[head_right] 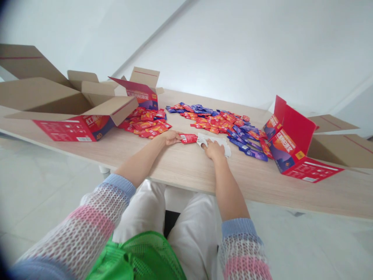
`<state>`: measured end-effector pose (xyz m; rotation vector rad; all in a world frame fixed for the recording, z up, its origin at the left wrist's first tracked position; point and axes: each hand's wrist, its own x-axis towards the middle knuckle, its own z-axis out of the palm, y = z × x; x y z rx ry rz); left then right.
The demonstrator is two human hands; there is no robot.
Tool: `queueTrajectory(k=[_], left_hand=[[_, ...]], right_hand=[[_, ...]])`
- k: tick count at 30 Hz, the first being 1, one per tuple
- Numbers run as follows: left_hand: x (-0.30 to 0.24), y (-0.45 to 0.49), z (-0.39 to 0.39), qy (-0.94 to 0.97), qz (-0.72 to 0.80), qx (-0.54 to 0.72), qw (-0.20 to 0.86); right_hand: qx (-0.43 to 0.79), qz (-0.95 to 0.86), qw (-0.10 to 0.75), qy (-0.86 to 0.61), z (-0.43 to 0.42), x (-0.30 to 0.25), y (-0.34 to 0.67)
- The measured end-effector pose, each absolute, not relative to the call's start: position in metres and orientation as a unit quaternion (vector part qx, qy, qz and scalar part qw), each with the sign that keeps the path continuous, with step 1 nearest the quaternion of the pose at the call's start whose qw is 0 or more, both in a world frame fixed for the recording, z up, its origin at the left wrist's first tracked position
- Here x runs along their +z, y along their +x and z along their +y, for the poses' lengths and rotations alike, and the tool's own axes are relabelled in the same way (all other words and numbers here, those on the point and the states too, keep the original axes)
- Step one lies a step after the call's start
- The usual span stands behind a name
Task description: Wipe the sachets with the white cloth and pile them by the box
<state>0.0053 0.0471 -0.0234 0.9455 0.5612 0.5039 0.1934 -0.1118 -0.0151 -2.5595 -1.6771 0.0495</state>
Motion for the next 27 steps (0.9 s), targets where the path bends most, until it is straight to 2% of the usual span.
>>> queueTrajectory(k=[4,6,8,10,13,18,22,27], left_hand=[[-0.027,0.005,0.042,0.465,0.263,0.291,0.794],[-0.029,0.007,0.038,0.507,0.285,0.328,0.744],[-0.028,0.007,0.034,0.593,0.306,0.372,0.646],[-0.025,0.003,0.029,0.715,0.281,0.395,0.504],[-0.014,-0.007,0.021,0.849,0.228,0.376,0.293],[0.009,-0.029,0.014,0.851,0.362,0.373,0.073],[0.018,-0.046,0.027,0.786,0.505,0.356,0.011],[0.016,-0.059,0.048,0.744,0.619,0.251,0.034]], right_hand=[[0.009,-0.525,0.036,-0.85,-0.112,-0.018,0.199],[0.01,-0.521,0.035,-0.853,-0.111,-0.019,0.202],[0.013,-0.523,0.033,-0.852,-0.11,-0.02,0.203],[0.015,-0.523,0.033,-0.851,-0.109,-0.021,0.204],[0.019,-0.523,0.036,-0.852,-0.109,-0.022,0.204],[0.019,-0.518,0.039,-0.854,-0.111,-0.021,0.202],[0.013,-0.517,0.038,-0.855,-0.112,-0.021,0.201],[0.008,-0.517,0.039,-0.855,-0.111,-0.023,0.202]])
